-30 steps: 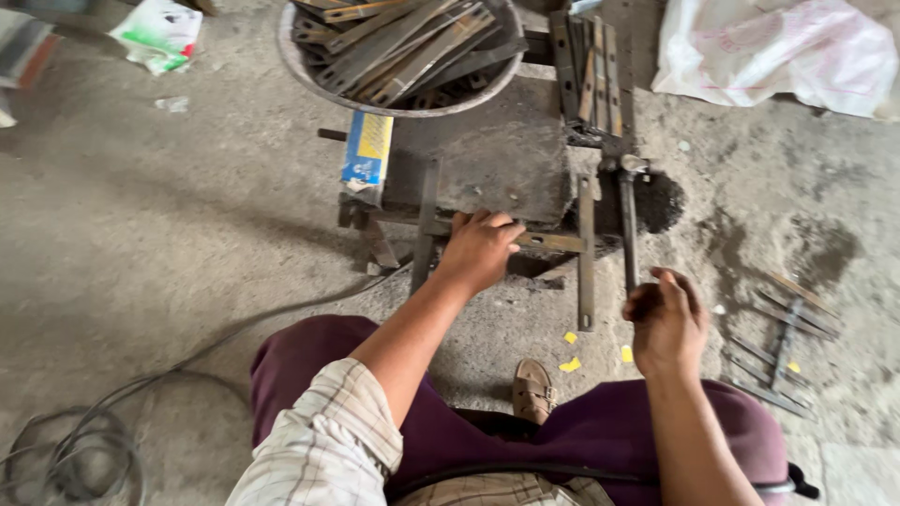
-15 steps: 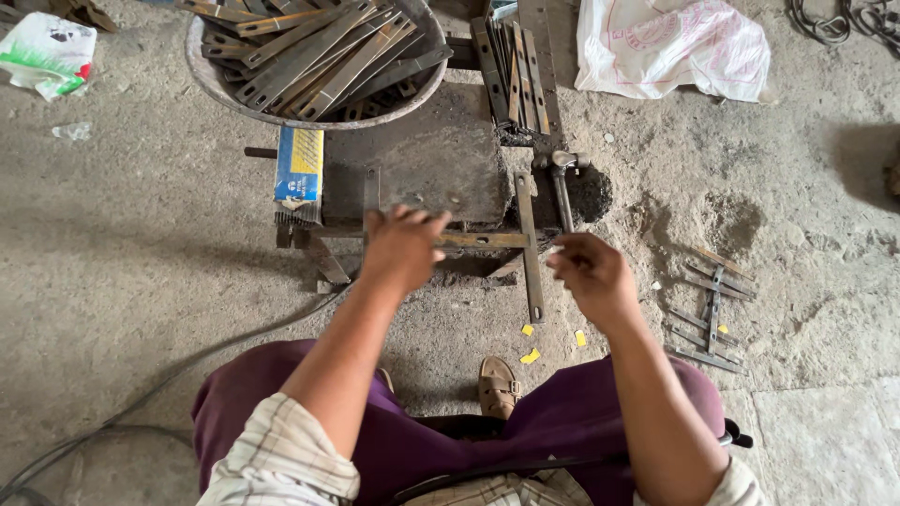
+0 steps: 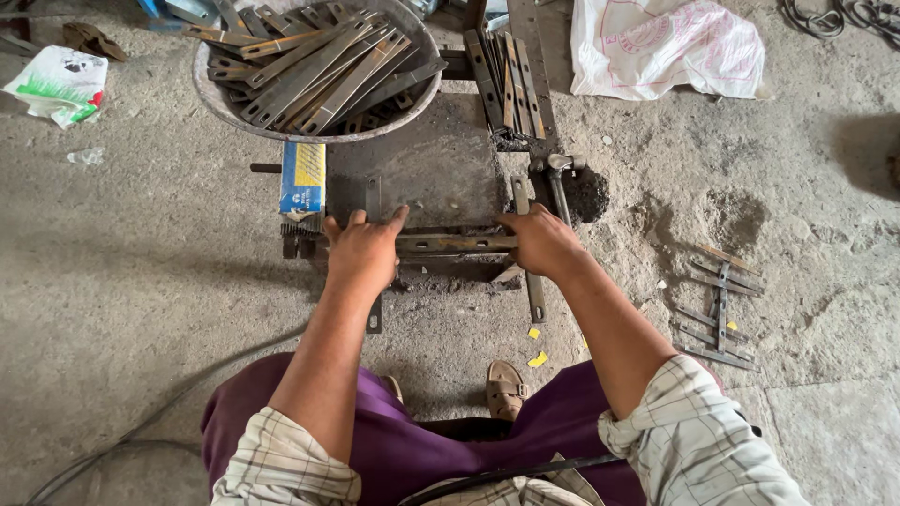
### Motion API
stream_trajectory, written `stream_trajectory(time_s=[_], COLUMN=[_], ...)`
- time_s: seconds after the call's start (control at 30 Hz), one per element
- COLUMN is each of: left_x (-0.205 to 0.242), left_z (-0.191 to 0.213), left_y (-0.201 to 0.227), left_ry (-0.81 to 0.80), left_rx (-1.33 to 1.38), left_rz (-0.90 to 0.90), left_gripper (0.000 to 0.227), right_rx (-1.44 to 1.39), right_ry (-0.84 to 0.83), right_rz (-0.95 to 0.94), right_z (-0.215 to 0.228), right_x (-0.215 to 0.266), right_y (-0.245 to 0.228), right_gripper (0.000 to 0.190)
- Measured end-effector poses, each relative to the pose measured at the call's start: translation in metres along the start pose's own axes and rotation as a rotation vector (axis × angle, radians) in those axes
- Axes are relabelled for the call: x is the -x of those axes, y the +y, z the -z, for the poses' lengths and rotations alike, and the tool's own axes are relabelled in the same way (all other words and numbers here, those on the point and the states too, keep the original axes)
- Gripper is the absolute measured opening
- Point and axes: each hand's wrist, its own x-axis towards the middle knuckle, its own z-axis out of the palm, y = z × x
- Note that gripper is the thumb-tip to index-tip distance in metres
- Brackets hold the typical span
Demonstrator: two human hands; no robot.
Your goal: The person welds metal pieces together using a welding torch. They pick up metal pieces from a container, position them on a metal stand, and weld them while sparks fly.
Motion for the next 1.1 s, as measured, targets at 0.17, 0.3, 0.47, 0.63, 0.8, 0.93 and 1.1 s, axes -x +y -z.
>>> stream_trajectory(time_s=[0.17,0.3,0.47,0.63,0.8,0.93,1.1], left_x=[-0.002,-0.001,-0.002,-0.002,0.001,0.0,0.002], left_z=[0.001,0.004,0.002,0.0,0.005,0.006,0.011], left_y=[0.0,0.0,0.0,-0.001,0.0,0.001,0.003], left_ry=[0.004,-0.027,-0.008,0.012,0.014,0.002,-0.02], left_rx=[-0.001,-0.01,0.01,-0.004,-0.008,0.001,-0.008], left_rz=[0.004,0.013,0.013,-0.002,-0.002,0.005,0.022], left_gripper=[0.076,0.076,0.074,0.075,0.079,0.078,0.08], right_rx=[-0.001,-0.012,-0.006,-0.024,-0.027,-0.073,-0.065], right_ry=[0.042,0.048,0.067,0.064,0.077,0.061,0.04], right_rz=[0.046,0.038,0.052,0.039,0.055,0.038,0.002], right_z=[-0.005,-0.005,-0.004,-0.004,-0.012,-0.018,-0.001], right_x=[-0.003,-0.001,0.0,0.002,-0.004,-0.007,0.006], right_y=[0.005,0.005,0.003,0.003,0.01,0.012,-0.001], right_gripper=[0.067,0.069,0.068,0.072,0.07,0.073,0.072])
